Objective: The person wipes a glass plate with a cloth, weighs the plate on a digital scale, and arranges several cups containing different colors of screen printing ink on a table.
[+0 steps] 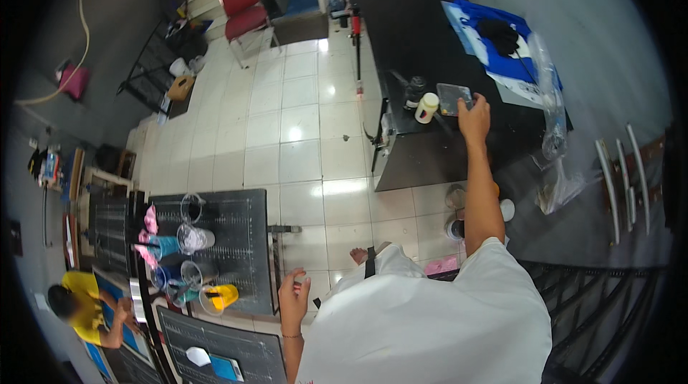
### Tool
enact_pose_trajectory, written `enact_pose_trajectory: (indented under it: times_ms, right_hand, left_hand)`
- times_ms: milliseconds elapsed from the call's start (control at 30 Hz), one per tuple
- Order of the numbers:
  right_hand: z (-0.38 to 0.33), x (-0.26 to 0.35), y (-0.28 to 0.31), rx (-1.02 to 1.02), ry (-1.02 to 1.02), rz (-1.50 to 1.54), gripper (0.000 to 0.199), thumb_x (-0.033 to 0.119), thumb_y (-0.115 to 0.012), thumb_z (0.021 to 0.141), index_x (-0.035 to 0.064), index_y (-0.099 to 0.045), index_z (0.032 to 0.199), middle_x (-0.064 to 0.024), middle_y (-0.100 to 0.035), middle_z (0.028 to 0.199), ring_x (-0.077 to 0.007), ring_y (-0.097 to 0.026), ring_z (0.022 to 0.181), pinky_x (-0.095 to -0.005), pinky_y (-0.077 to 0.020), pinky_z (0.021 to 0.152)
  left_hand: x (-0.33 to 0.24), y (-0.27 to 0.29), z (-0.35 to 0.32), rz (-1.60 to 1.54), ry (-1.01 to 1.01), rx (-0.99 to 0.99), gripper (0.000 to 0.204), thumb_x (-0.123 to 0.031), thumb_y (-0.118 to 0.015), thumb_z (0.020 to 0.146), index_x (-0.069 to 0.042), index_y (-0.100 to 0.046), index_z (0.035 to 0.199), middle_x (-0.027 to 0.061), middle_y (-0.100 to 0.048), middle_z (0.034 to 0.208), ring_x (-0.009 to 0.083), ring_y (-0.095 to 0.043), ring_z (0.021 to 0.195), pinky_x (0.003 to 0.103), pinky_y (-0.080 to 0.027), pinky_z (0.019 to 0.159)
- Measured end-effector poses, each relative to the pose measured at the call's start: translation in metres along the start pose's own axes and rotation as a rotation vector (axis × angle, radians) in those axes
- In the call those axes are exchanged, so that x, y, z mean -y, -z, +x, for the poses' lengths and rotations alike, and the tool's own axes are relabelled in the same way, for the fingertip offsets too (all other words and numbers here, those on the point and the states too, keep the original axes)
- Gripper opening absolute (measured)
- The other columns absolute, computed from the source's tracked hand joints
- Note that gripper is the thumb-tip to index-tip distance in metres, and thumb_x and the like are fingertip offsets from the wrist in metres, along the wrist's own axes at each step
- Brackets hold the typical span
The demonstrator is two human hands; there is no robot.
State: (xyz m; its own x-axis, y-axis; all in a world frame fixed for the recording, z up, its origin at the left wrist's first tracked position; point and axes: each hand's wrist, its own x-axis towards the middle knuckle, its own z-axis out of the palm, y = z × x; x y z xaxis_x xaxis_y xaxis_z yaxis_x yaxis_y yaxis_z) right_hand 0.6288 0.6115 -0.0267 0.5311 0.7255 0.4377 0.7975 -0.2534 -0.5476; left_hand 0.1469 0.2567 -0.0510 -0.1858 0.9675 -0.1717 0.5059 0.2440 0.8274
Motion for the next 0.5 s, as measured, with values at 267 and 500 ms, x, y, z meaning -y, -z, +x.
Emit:
enact_pose_trajectory:
  times_ms: [267,500]
  right_hand:
    - [0.036,0.024,0.000,0.484,-0.262,-0.443,0.111,0.064,-0.076,0.063,0.0097,-0.027,0.147,-0.0254,-0.045,0.140,-0.0435,-0.043,0.130,-0.0570,-0.0373,0.103]
    - [0.074,-0.032,-0.036,0.474,-0.019,-0.468,0.111,0.070,-0.072,0.068,-0.0057,-0.032,0.139,-0.0238,-0.053,0.126,-0.0347,-0.056,0.112,-0.0437,-0.0455,0.097]
  left_hand:
    - [-0.001,-0.002,-0.019,-0.034,0.095,-0.030,0.031,-0.019,-0.066,0.087,-0.004,-0.062,0.113,0.0114,-0.065,0.103,0.0206,-0.060,0.070,0.031,-0.049,0.068]
    - [0.028,-0.007,-0.072,0.002,0.173,-0.159,0.032,-0.027,-0.061,0.090,-0.004,-0.062,0.112,0.0134,-0.064,0.108,0.0255,-0.065,0.075,0.037,-0.051,0.073]
